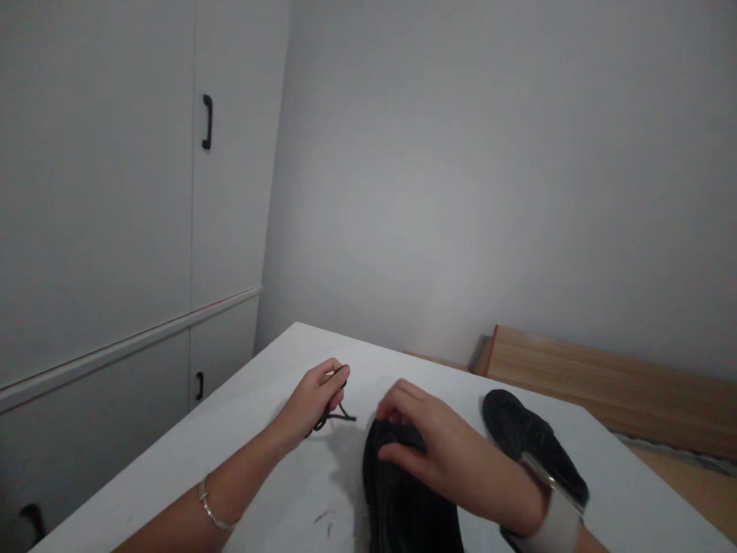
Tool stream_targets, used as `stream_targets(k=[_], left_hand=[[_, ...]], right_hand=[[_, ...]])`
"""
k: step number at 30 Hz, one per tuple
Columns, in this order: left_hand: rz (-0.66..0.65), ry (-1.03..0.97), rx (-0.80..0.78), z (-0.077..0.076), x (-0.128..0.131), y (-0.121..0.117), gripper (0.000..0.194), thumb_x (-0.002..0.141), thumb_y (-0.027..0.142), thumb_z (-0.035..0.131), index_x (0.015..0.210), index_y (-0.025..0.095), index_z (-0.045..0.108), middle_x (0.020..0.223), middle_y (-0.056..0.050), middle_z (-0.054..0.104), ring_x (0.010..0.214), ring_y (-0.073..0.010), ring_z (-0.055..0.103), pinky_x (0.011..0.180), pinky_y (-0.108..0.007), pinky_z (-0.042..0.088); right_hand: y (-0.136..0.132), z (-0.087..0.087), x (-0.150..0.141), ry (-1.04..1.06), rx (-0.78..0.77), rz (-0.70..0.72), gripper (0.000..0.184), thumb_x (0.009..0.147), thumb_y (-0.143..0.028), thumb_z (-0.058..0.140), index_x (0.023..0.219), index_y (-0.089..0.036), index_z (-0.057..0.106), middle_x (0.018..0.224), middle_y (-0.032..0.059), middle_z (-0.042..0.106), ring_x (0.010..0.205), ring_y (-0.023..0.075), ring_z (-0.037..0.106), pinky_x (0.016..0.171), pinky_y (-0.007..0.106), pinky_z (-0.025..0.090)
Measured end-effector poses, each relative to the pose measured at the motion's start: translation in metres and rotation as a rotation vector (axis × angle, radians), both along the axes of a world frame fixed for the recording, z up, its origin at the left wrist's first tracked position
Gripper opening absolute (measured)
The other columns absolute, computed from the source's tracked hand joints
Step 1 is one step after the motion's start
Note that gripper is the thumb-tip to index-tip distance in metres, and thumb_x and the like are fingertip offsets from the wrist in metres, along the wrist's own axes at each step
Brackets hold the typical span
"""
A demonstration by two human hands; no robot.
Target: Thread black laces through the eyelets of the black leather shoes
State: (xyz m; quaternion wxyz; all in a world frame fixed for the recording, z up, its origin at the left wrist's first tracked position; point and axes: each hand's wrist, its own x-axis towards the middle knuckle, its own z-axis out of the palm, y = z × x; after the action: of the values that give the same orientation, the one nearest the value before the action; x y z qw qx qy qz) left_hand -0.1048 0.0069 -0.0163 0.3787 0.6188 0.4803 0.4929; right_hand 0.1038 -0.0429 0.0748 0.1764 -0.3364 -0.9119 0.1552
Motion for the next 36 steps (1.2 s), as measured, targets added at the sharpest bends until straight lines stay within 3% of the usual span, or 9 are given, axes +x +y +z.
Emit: stream_targets(k=[3,8,11,15,18,21,24,28,36], left_hand=[[0.041,0.32,0.069,-0.003,-0.012,0.001,0.044,0.081,0.058,0.053,0.06,0.021,0.044,0.054,0.004,0.042,0.056,-0.0152,0.046,0.056,-0.025,0.032],[0.111,0.772,0.019,-0.021,-0.023,-0.003,0.048,0.083,0.051,0.053,0.046,0.02,0.053,0.055,-0.009,0.059,0.065,-0.0279,0.061,0.068,-0.036,0.04],[0.194,0.928,0.007,-0.023,-0.027,-0.003,0.042,0.088,0.04,0.05,0.059,0.015,0.066,0.072,-0.018,0.068,0.082,-0.0353,0.066,0.08,-0.046,0.043],[0.258,1.018,0.086,-0.011,-0.027,-0.005,0.029,0.089,0.032,0.055,0.087,0.01,0.074,0.106,-0.025,0.067,0.114,-0.0423,0.054,0.1,-0.059,0.031],[0.149,0.969,0.183,-0.003,-0.018,-0.011,0.04,0.091,0.041,0.059,0.122,0.017,0.063,0.136,-0.018,0.055,0.13,-0.0353,0.044,0.11,-0.053,0.03],[-0.316,0.656,0.265,-0.006,-0.002,-0.019,0.072,0.083,0.056,0.067,0.145,0.029,0.04,0.155,-0.01,0.037,0.142,-0.0272,0.033,0.117,-0.043,0.029],[-0.701,0.402,0.252,-0.017,0.015,-0.025,0.107,0.063,0.066,0.078,0.151,0.032,0.028,0.162,-0.011,0.021,0.149,-0.0346,0.017,0.12,-0.053,0.019],[-0.749,0.366,0.239,-0.028,0.027,-0.029,0.12,0.047,0.07,0.083,0.149,0.031,0.033,0.161,-0.013,0.024,0.149,-0.0413,0.01,0.118,-0.062,0.009],[-0.71,0.315,0.253,-0.03,0.026,-0.03,0.115,0.045,0.069,0.085,0.144,0.028,0.042,0.156,-0.014,0.033,0.147,-0.0396,0.018,0.119,-0.058,0.014]], right_hand=[[-0.014,0.0,0.014,-0.249,-0.154,-0.034,0.013,0.078,-0.009,0.071,0.086,-0.02,0.072,0.082,0.0002,0.072,0.072,0.0149,0.064,0.064,0.022,0.048],[-0.028,-0.021,0.001,-0.758,-0.181,-0.089,0.031,0.074,0.003,0.06,0.091,-0.015,0.08,0.093,0.015,0.079,0.085,0.0287,0.075,0.07,0.03,0.057],[-0.031,-0.036,-0.017,-0.851,-0.13,-0.247,0.04,0.075,0.009,0.048,0.091,-0.01,0.08,0.087,0.021,0.077,0.078,0.0329,0.077,0.061,0.033,0.06],[-0.03,-0.046,-0.03,-0.848,-0.126,-0.315,0.039,0.075,0.011,0.049,0.086,-0.01,0.08,0.083,0.0209,0.077,0.078,0.0338,0.077,0.061,0.034,0.062],[-0.029,-0.047,-0.03,-0.832,-0.138,-0.365,0.04,0.077,0.01,0.047,0.093,-0.008,0.079,0.087,0.0235,0.076,0.082,0.0365,0.076,0.065,0.039,0.063],[-0.029,-0.047,-0.028,-0.816,-0.162,-0.388,0.041,0.08,0.008,0.044,0.099,-0.005,0.078,0.091,0.0257,0.075,0.085,0.0387,0.075,0.069,0.044,0.062],[-0.028,-0.052,-0.026,-0.804,-0.166,-0.367,0.037,0.082,0.006,0.047,0.1,-0.005,0.078,0.093,0.0249,0.076,0.088,0.0378,0.075,0.076,0.044,0.061],[-0.024,-0.064,-0.023,-0.777,-0.125,-0.338,0.034,0.082,0.004,0.053,0.101,-0.009,0.078,0.095,0.0216,0.077,0.09,0.0332,0.075,0.08,0.036,0.06],[-0.019,-0.072,-0.016,-0.735,-0.098,-0.283,0.029,0.08,0.001,0.054,0.09,-0.012,0.078,0.085,0.0173,0.078,0.08,0.0271,0.076,0.068,0.028,0.058]])
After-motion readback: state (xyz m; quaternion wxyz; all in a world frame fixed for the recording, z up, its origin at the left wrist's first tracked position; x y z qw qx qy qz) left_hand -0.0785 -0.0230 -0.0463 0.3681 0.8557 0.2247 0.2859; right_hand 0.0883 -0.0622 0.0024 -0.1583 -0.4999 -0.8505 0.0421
